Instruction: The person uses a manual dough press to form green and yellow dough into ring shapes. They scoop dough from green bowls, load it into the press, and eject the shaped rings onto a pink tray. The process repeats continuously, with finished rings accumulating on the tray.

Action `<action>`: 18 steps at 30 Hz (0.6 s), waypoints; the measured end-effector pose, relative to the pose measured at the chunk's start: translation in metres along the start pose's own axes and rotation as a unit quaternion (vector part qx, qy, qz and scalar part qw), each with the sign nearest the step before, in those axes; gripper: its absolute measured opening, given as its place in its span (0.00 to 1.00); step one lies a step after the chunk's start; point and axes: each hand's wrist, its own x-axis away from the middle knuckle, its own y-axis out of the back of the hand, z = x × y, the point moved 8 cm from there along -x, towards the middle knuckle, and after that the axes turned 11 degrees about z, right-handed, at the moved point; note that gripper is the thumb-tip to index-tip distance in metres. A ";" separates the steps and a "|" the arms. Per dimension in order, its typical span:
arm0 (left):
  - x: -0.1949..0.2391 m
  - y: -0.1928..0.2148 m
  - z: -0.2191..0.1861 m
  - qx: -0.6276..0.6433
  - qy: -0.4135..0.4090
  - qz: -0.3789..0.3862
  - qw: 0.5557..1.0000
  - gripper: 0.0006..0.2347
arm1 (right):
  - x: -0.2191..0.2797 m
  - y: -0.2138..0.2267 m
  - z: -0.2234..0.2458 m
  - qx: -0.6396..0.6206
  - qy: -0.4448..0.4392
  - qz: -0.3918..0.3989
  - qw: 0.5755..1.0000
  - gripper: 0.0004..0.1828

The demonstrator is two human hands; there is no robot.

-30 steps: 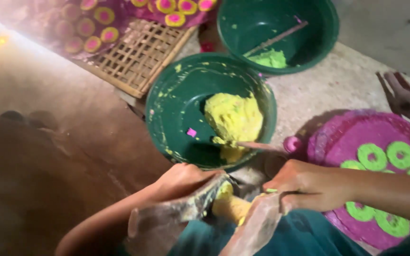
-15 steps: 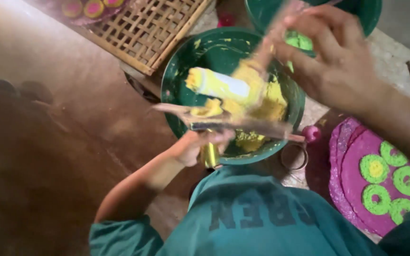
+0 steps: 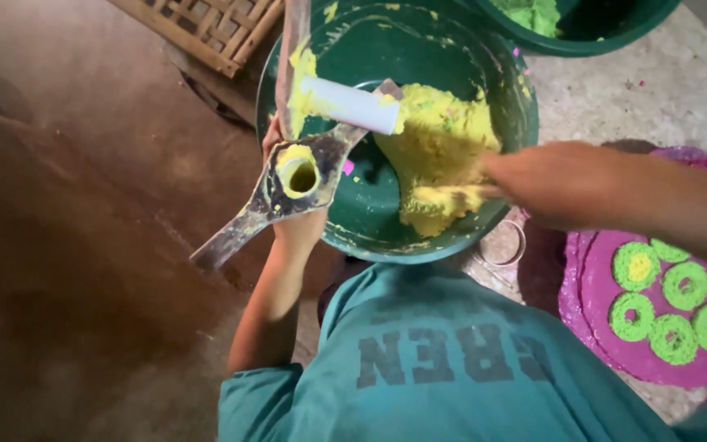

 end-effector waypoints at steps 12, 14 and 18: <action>0.001 0.000 0.000 0.005 0.006 0.009 1.000 0.19 | -0.046 -0.025 0.071 0.004 0.146 -0.053 0.988 0.09; -0.001 0.001 -0.008 -0.028 -0.013 0.014 0.999 0.18 | -0.032 -0.019 0.083 0.026 0.187 -0.080 0.979 0.10; -0.003 0.001 -0.012 -0.029 0.007 0.023 0.999 0.19 | 0.009 -0.032 0.024 -0.031 0.018 0.056 0.998 0.18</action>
